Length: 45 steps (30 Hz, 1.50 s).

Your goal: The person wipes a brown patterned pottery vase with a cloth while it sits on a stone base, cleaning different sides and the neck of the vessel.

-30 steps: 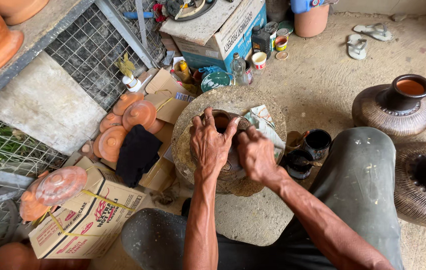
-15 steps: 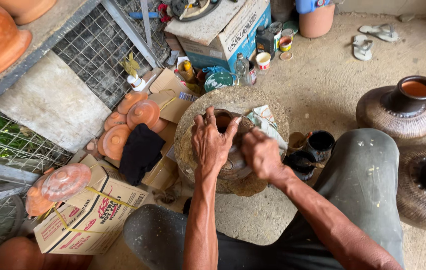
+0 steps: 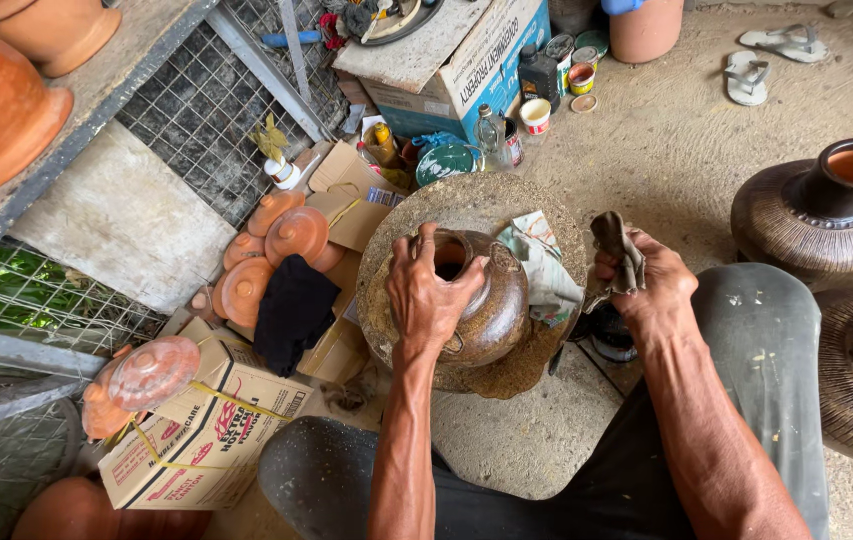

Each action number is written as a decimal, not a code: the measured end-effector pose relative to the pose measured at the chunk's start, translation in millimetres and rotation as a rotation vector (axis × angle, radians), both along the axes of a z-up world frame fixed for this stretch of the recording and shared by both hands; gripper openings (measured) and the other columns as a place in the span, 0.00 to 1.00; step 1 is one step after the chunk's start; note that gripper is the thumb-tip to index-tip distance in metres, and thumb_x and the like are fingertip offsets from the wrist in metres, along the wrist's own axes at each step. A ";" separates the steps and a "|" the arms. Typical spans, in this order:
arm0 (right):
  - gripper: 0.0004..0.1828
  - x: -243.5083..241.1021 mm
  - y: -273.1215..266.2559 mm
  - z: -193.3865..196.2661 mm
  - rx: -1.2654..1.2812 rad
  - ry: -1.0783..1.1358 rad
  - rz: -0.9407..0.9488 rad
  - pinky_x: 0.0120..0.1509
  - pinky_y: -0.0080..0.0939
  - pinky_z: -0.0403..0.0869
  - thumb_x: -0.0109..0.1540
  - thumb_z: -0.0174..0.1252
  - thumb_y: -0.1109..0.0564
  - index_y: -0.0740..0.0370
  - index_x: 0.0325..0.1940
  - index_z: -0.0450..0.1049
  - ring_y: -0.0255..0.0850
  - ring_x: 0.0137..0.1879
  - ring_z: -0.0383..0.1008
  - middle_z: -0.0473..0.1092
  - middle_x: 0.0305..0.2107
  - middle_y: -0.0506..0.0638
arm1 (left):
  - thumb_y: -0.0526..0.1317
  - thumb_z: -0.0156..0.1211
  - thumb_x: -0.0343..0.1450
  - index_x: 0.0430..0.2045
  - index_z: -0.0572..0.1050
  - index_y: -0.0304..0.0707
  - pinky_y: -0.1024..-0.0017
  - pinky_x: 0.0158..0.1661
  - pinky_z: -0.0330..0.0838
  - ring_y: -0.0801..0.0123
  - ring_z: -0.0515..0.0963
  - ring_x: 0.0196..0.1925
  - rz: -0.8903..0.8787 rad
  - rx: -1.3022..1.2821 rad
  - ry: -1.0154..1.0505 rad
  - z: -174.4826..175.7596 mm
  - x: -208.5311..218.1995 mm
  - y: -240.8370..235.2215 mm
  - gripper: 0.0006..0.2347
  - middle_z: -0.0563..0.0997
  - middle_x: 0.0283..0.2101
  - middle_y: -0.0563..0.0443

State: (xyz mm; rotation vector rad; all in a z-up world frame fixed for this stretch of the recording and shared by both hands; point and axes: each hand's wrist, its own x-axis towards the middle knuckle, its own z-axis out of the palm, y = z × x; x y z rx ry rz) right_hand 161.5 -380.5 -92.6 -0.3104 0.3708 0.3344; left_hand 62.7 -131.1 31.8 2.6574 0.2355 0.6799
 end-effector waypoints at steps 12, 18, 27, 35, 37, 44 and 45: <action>0.09 2.5 -1.2 -8.0 0.004 -0.127 0.011 0.31 0.42 0.66 0.69 0.41 0.62 0.67 0.45 0.68 0.41 0.28 0.63 0.66 0.29 0.56 | 0.44 0.79 0.57 0.53 0.75 0.36 0.58 0.47 0.77 0.52 0.82 0.47 -0.306 -0.077 -0.022 21.6 10.1 29.2 0.30 0.78 0.46 0.40; 0.12 -22.9 20.7 29.9 -0.370 0.105 -0.082 0.22 0.34 0.69 0.69 0.44 0.65 0.72 0.47 0.73 0.41 0.24 0.72 0.75 0.31 0.63 | 0.44 0.77 0.59 0.55 0.75 0.38 0.60 0.51 0.79 0.54 0.83 0.51 -0.433 -0.094 0.035 35.8 0.5 38.1 0.29 0.80 0.51 0.42; 0.09 -41.5 74.0 50.3 -0.868 -0.531 -0.041 0.19 0.30 0.66 0.66 0.55 0.67 0.70 0.34 0.79 0.29 0.19 0.65 0.72 0.20 0.49 | 0.57 0.64 0.68 0.59 0.73 0.42 0.58 0.56 0.75 0.49 0.80 0.57 -0.355 -0.110 0.024 20.7 -9.8 44.5 0.28 0.77 0.61 0.41; 0.25 -110.3 115.5 3.7 -1.965 -1.813 -0.424 0.19 0.41 0.67 0.48 0.54 0.66 0.76 0.49 0.69 0.51 0.32 0.66 0.65 0.43 0.72 | 0.52 0.47 0.80 0.62 0.71 0.31 0.53 0.63 0.68 0.42 0.76 0.63 0.002 -0.230 -0.238 -53.8 -34.7 74.8 0.23 0.75 0.63 0.32; 0.25 -128.5 123.7 3.7 -2.026 -1.824 -0.387 0.21 0.42 0.69 0.50 0.56 0.66 0.78 0.51 0.69 0.49 0.34 0.66 0.63 0.45 0.71 | 0.52 0.46 0.80 0.61 0.72 0.31 0.54 0.62 0.70 0.44 0.77 0.62 0.023 -0.350 -0.226 -76.8 -37.7 74.1 0.23 0.75 0.62 0.33; 0.24 -122.8 195.7 26.8 -2.292 -1.857 0.071 0.21 0.45 0.72 0.53 0.57 0.65 0.81 0.52 0.70 0.53 0.40 0.70 0.62 0.41 0.67 | 0.46 0.38 0.79 0.60 0.71 0.32 0.58 0.49 0.80 0.45 0.79 0.58 0.012 -0.374 -0.269 -125.0 -23.7 83.6 0.20 0.70 0.65 0.33; 0.24 -123.9 200.2 32.3 -2.297 -1.857 0.069 0.21 0.45 0.72 0.53 0.57 0.65 0.81 0.52 0.70 0.53 0.40 0.70 0.62 0.41 0.67 | 0.46 0.38 0.79 0.60 0.71 0.32 0.58 0.49 0.80 0.45 0.79 0.58 0.009 -0.377 -0.272 -124.2 -24.8 84.0 0.20 0.70 0.65 0.33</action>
